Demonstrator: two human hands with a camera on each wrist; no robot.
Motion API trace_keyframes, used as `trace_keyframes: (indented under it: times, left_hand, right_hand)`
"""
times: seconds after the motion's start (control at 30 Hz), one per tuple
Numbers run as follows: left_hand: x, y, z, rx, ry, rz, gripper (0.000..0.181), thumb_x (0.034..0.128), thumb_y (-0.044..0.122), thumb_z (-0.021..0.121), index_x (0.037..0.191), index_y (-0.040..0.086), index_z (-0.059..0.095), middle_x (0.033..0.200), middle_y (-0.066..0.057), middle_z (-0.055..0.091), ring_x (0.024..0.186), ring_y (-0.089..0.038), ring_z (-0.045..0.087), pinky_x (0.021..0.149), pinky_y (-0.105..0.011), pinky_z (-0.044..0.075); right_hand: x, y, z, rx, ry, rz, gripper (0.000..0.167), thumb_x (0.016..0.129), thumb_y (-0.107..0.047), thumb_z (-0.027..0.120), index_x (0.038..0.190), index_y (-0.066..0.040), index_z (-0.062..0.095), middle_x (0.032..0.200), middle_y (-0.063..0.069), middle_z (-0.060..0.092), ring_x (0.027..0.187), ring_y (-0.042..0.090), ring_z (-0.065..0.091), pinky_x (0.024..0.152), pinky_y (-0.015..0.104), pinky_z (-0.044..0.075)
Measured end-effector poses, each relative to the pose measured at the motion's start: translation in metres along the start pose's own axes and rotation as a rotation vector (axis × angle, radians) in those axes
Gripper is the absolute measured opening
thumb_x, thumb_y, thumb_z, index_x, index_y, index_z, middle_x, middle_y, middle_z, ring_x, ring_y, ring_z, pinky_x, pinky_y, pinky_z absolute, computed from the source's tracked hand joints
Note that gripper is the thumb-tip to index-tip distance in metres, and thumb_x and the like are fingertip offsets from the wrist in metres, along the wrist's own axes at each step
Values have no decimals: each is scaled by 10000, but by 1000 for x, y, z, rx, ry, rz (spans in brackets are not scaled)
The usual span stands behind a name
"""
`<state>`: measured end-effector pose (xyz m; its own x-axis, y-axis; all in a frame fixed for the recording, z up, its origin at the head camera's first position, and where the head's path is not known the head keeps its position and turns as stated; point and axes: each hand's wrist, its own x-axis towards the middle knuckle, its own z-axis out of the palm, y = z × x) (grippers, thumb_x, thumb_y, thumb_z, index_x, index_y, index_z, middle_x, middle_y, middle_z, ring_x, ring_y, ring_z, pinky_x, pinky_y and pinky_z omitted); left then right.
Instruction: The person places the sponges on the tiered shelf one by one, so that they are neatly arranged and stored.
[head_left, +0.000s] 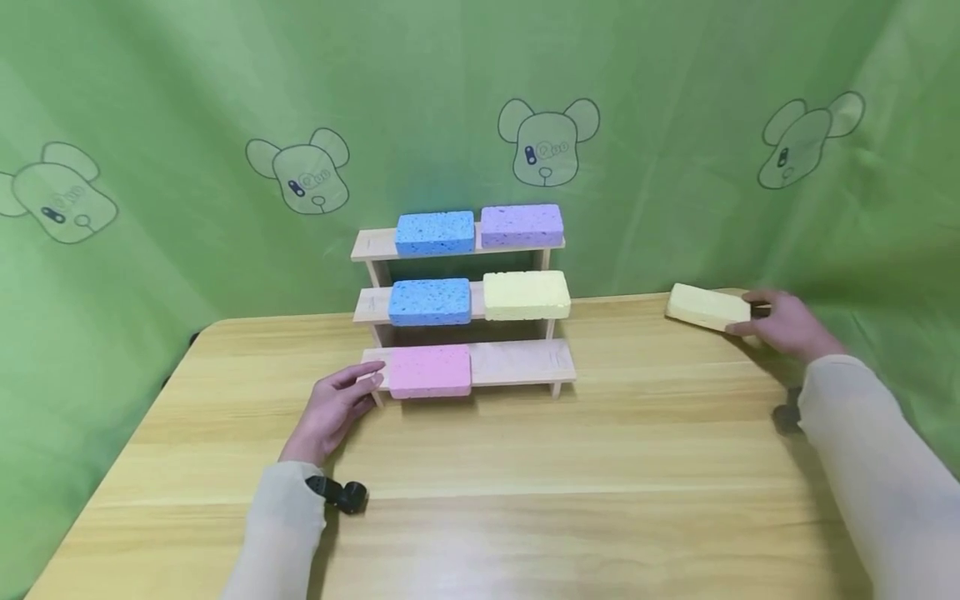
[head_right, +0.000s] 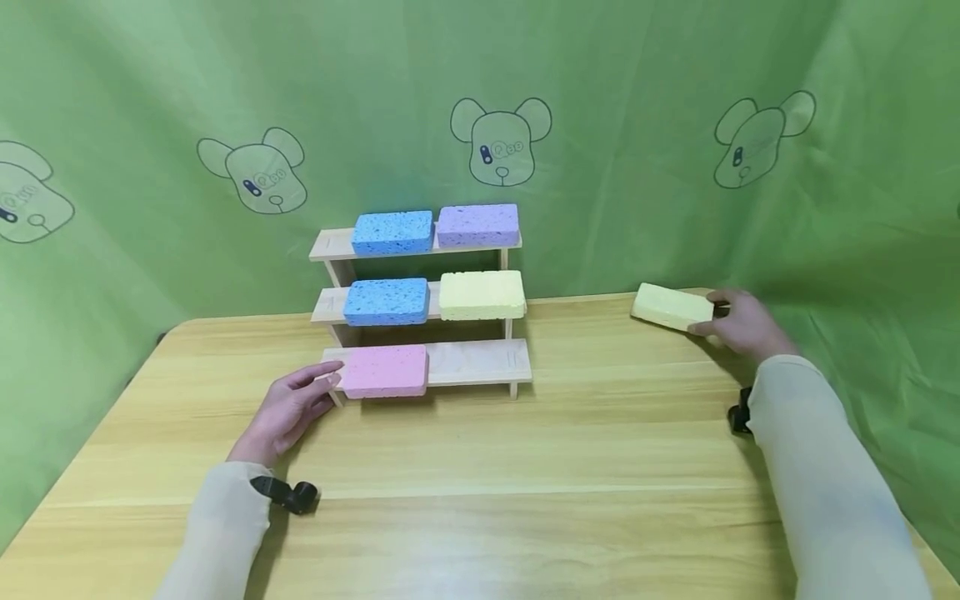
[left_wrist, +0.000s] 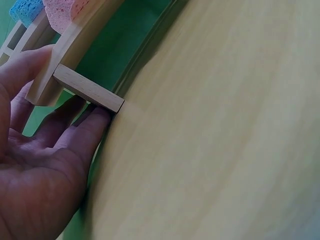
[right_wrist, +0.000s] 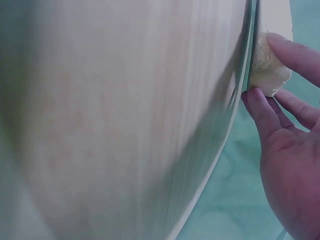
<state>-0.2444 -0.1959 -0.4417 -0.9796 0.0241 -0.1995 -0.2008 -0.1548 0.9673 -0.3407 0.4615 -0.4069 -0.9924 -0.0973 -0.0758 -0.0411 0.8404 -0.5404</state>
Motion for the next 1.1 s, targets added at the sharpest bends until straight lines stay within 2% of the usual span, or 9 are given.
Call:
trace_keyframes:
  times: [0.23,0.43,0.53,0.6,0.67,0.83,1.1]
  left_hand:
    - [0,-1,-1,-6,0,2,373,929,55,674,1283,-46,611,1431,-158,443,1102,-174,588,987,-351,490]
    - [0,-1,-1,5,3,0,370,931,62,674,1283,-36,615,1437,-154,438,1132,-186,573,993,-347,485]
    - [0,-1,-1,7,2,-1,372,930,63,675,1283,-35,615,1432,-154,444,1125,-184,578,987,-346,490]
    - [0,-1,-1,7,0,-3,374,932,62,672,1287,-37,611,1433,-156,443,1123,-184,579,984,-343,492]
    - [0,0,-1,13,3,-3,372,932,66,673,1287,-30,615,1433,-154,444,1123,-184,578,977,-336,496]
    - [-1,1,-1,21,15,-6,369,926,90,688,1277,-6,632,1426,-130,456,1123,-184,576,961,-320,506]
    - [-1,1,0,23,4,-5,384,935,72,665,1300,-33,604,1434,-160,448,1097,-166,589,962,-324,505]
  right_hand:
    - [-8,1,1,23,19,1,873,892,-412,716,1439,121,294,1356,455,302,1190,596,335,950,741,290]
    - [-16,-1,1,32,23,-6,912,873,-450,727,1466,88,290,1389,435,281,1204,597,318,940,747,289]
    - [-21,-2,2,33,19,4,920,873,-468,721,1481,68,285,1353,405,353,1127,541,418,884,668,409]
    - [-25,-3,2,38,14,12,938,872,-488,712,1497,52,268,1339,393,372,1097,503,447,841,619,447]
    - [-27,-5,2,46,12,15,951,871,-504,706,1511,35,253,1354,394,355,1110,515,434,846,626,438]
    - [-36,-13,2,86,32,2,933,864,-470,730,1505,32,274,1417,401,287,1226,579,314,937,727,296]
    - [-52,-14,4,110,51,-25,847,879,-401,739,1462,57,330,1386,373,370,1204,513,389,958,659,333]
